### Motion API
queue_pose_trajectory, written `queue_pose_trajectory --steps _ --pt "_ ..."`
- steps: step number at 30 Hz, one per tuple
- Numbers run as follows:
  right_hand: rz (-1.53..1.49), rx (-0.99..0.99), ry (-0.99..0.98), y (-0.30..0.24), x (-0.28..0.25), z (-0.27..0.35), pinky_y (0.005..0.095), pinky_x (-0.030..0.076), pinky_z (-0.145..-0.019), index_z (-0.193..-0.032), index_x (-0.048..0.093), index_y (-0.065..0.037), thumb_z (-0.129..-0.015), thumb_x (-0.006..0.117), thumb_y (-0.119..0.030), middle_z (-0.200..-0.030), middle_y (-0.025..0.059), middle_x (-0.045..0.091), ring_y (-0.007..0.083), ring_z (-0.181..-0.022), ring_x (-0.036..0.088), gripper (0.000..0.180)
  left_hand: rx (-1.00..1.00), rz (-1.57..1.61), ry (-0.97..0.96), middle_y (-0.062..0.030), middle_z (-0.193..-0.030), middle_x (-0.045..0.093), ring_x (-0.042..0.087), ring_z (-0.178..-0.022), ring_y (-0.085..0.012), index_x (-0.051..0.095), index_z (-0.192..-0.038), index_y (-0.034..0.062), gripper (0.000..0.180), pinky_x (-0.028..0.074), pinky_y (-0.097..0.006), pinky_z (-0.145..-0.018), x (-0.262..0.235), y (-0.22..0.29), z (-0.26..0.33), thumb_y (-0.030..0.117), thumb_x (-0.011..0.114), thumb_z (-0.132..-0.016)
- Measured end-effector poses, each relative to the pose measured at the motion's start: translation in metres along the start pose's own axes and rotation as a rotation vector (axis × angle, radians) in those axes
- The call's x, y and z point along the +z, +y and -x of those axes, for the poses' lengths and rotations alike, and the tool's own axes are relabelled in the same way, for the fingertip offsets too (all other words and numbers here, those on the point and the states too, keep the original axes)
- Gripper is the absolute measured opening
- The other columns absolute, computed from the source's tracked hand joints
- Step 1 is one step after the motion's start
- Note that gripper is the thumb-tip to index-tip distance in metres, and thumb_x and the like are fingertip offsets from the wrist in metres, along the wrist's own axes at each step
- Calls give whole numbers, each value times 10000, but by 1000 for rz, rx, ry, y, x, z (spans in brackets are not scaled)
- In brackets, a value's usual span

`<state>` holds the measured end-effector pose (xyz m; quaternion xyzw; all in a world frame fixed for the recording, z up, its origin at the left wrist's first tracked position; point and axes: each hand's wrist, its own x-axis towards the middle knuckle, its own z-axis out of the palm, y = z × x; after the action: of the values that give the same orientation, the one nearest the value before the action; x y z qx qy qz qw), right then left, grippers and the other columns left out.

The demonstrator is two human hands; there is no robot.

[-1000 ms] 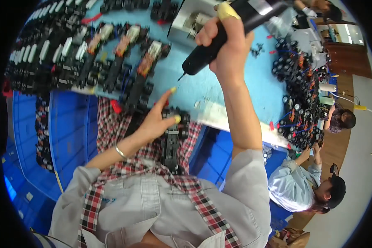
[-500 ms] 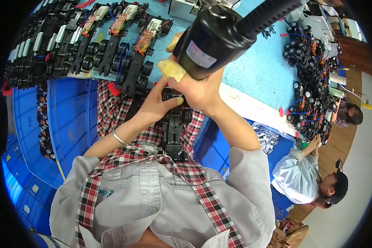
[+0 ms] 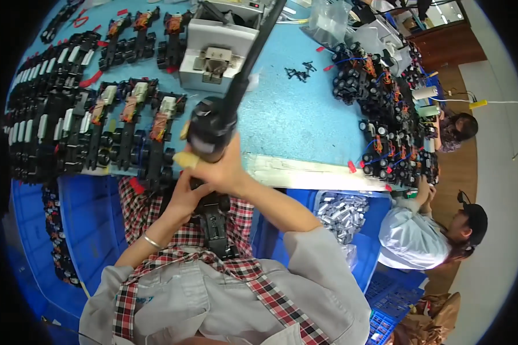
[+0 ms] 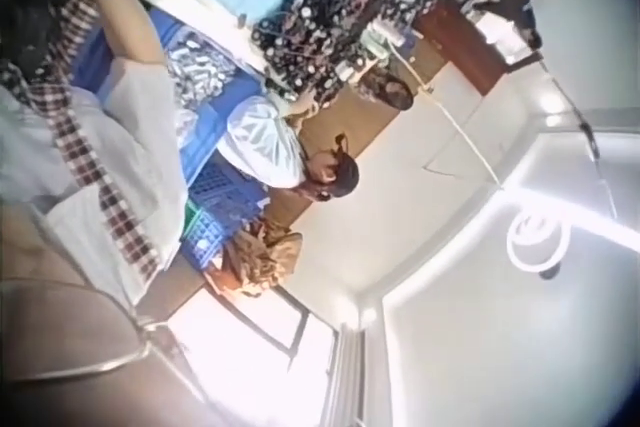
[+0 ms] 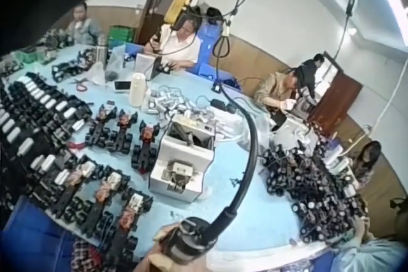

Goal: Assembling toy car components using an electric screwdriver on a factory production line.

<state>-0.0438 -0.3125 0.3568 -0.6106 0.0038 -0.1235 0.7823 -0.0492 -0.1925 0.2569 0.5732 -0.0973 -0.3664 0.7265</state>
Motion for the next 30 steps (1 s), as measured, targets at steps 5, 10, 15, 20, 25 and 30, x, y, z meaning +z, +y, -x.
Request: queue_pose_trajectory --steps 5,10,15,20,25,30 --pt "-486 -464 -189 -105 -30 -6 206 352 -407 -902 493 -50 -765 625 -284 -522 -62 399 49 -416 413 301 242 -445 -35 -168 -1276 423 416 -1172 -263 333 -1303 34 664 315 -312 -975 8 66 6 33 636 -712" --pt "-720 -516 -86 -144 -96 18 204 300 -393 -948 488 -54 -833 542 -324 -521 -74 402 21 -394 364 298 754 -521 -213 -157 -1124 545 535 -1035 -280 501 -1147 73 467 410 -376 -883 32 129 7 9 610 -698" --pt "-702 31 178 -19 -177 49 222 312 -419 -985 502 -47 -827 539 -308 -546 -55 339 75 -429 347 308 1245 -1067 -478 -128 -1138 548 508 -1053 -370 598 -967 179 312 367 -529 -902 26 91 -19 90 646 -671" --pt "-861 362 194 26 -187 44 231 316 -449 -1023 480 -65 -837 522 -312 -557 -49 341 80 -454 344 312 977 -1524 -709 -135 -1225 479 424 -1151 -363 619 -915 201 289 292 -565 -951 18 68 -17 120 683 -646" --pt "-883 390 93 29 -187 35 230 345 -445 -978 492 -91 -860 496 -332 -560 -46 395 74 -453 370 269 670 -1429 -705 -129 -1051 575 541 -980 -334 615 -923 112 334 391 -474 -890 82 124 1 119 727 -608" --pt "-601 81 172 42 -188 47 237 361 -449 -974 497 -89 -857 503 -335 -606 -27 464 84 -473 411 273 1088 -1126 -912 -105 -900 610 589 -807 -276 604 -908 46 303 483 -338 -697 234 127 -46 92 706 -626"
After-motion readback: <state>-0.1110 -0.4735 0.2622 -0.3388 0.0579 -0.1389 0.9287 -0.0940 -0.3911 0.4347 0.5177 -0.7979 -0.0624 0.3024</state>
